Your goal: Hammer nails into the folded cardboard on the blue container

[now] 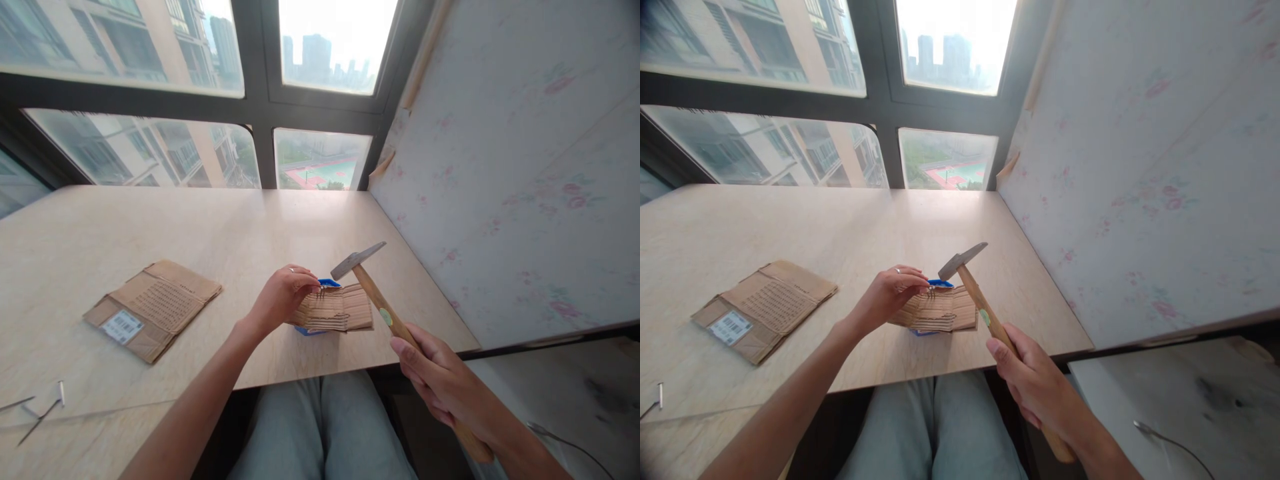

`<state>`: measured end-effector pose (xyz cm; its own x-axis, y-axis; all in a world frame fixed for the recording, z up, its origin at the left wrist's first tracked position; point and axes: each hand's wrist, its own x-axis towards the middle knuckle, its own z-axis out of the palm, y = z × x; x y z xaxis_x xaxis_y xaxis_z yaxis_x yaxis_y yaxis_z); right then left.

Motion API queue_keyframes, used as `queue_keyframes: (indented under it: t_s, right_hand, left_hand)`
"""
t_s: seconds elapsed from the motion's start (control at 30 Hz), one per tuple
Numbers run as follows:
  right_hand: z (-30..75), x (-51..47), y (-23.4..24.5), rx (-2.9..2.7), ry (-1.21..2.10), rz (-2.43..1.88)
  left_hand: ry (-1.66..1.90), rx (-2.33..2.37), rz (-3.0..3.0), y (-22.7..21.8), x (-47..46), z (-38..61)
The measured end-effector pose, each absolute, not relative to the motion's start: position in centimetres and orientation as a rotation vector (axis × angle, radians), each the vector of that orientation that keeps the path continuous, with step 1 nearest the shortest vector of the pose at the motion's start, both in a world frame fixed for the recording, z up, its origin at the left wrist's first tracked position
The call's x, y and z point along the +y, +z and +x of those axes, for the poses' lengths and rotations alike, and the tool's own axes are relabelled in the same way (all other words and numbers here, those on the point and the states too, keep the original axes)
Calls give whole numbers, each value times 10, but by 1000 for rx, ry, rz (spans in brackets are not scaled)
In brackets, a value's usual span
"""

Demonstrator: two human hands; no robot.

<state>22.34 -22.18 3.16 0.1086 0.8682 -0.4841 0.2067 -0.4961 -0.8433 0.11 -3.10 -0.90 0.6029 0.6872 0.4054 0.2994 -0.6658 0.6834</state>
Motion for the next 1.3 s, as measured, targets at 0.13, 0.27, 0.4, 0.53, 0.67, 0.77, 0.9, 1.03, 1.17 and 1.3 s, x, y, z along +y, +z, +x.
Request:
queue_keyframes:
  t_s: [0.13,0.27,0.4,0.53,0.67,0.77,0.9,1.03,1.17,1.3]
  right_hand:
    - [224,-223,29,-1043,1427,-1787]
    - [223,-224,27,-1021,1450,-1771]
    - [223,-222,25,-1016,1465,-1770]
    - [221,-223,19,-1014,1438,-1765]
    - [220,-223,12,-1031,1303,-1810]
    - [221,-215,9,-1057,1070,-1922]
    - [224,-192,9,-1036,871,-1997]
    - [222,-174,8,-969,949,-1946]
    - [216,-167,5,-924,1046,-1853]
    - [214,-162,5,-910,1037,-1788]
  left_hand:
    - [846,815,2291,-8,-33,5]
    - [827,864,2266,-8,-35,5]
    - [834,888,2253,-8,-37,5]
    - [821,915,2249,-8,-38,5]
    - [823,928,2222,-7,-41,5]
    - [858,923,2188,-9,-43,4]
    - [925,932,2103,-13,-45,5]
    - [919,948,2031,-17,-47,7]
    - [902,981,1965,-18,-49,8]
    - [903,1005,1938,-16,-54,8]
